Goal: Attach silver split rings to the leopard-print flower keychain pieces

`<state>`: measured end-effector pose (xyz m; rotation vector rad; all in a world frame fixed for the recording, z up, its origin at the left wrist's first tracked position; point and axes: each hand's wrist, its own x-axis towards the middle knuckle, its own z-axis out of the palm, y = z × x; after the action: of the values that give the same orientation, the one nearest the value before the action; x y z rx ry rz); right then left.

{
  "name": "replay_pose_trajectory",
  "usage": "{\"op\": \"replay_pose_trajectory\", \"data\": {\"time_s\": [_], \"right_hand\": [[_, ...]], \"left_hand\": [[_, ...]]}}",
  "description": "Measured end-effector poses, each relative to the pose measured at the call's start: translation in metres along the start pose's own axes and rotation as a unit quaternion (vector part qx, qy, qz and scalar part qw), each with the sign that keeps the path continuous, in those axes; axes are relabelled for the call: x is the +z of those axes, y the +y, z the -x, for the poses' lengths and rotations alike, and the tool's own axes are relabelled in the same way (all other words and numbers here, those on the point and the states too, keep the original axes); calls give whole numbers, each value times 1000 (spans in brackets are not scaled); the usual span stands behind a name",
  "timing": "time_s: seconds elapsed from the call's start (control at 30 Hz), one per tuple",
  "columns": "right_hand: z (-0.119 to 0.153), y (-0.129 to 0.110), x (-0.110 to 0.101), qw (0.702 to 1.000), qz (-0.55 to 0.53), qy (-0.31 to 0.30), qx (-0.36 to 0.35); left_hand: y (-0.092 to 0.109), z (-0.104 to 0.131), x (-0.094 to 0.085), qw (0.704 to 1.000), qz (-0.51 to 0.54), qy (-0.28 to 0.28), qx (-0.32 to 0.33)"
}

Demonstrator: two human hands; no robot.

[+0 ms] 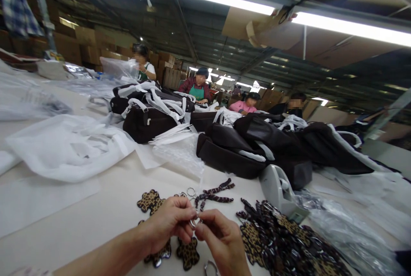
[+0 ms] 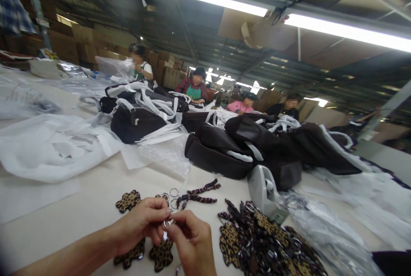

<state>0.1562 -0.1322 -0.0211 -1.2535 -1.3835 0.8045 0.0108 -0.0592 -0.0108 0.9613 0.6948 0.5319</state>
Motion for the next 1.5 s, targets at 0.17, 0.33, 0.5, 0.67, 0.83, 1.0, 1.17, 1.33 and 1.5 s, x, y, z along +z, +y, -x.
{"op": "replay_pose_trajectory", "data": {"time_s": [0.17,0.33,0.5,0.67,0.83,1.0,1.17,1.33,1.5], "right_hand": [[-2,-2,-10,995,-77,-28,54],[-10,-4,-38,988,-113,49,89],[-14,-7,-52,983,-122,91,106],[-14,-5,-50,983,-120,85,106],[-14,-5,-50,986,-111,77,102],[-13,-5,-49,987,-107,61,98],[-11,2,-48,986,-125,56,96],[-9,-2,-42,980,-158,18,116],[-7,-8,-24,968,-194,-47,150]], "left_hand": [[23,-8,-18,985,-141,-92,-37],[50,-25,-29,815,-543,-24,199],[39,-32,-22,682,-685,-127,222],[31,-21,-13,686,-684,-86,232],[24,-5,-8,694,-664,-124,249],[5,-4,-11,686,-670,-168,230],[14,-5,-16,833,-511,-125,172],[24,-11,-16,970,-217,-26,104],[23,-12,-11,993,-85,42,76]]}}
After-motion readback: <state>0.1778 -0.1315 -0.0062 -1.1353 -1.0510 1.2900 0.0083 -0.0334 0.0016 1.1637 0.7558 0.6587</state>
